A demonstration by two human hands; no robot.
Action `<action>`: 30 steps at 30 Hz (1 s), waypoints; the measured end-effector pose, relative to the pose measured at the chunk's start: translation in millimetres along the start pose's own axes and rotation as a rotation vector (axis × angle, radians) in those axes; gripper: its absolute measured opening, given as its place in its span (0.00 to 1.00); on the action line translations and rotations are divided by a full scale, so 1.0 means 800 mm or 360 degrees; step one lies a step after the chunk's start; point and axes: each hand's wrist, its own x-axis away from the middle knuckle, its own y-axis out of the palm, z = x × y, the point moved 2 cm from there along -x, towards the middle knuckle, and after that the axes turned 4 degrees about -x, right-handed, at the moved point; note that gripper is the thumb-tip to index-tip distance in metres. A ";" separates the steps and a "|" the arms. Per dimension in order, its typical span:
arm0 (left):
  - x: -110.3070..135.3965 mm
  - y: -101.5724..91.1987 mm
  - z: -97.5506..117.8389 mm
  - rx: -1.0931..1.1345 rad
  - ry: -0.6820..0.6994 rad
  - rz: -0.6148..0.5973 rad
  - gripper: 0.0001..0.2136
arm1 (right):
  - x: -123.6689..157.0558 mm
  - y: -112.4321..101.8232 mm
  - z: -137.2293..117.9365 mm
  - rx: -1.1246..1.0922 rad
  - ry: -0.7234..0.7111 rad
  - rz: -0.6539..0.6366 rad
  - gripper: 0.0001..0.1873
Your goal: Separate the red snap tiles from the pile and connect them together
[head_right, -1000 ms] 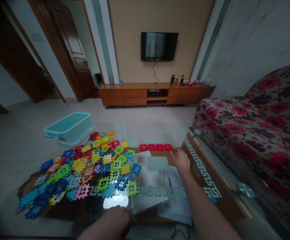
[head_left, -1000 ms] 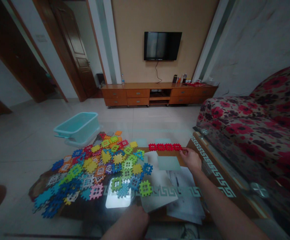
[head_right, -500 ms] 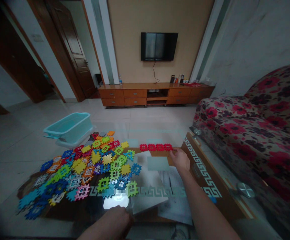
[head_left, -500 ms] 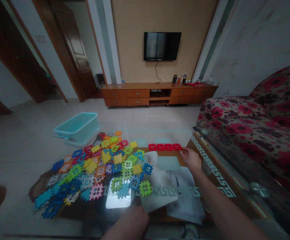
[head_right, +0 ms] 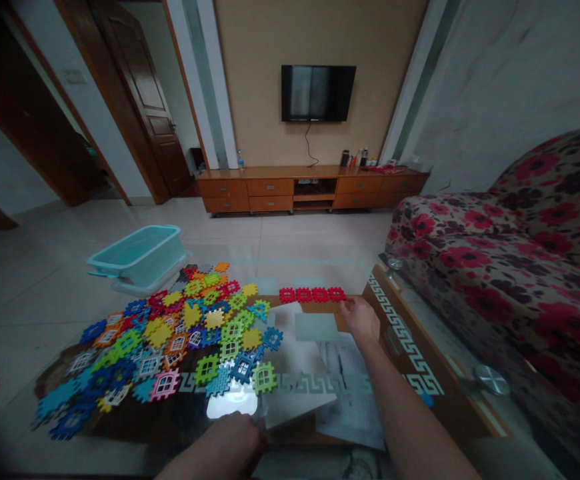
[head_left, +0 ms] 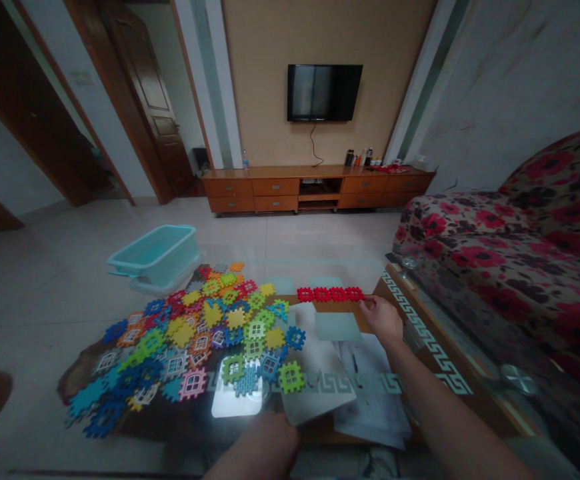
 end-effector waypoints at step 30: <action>-0.003 0.006 -0.003 0.0015 -0.0040 -0.0059 0.18 | 0.000 0.000 0.000 -0.0037 -0.0027 0.0042 0.17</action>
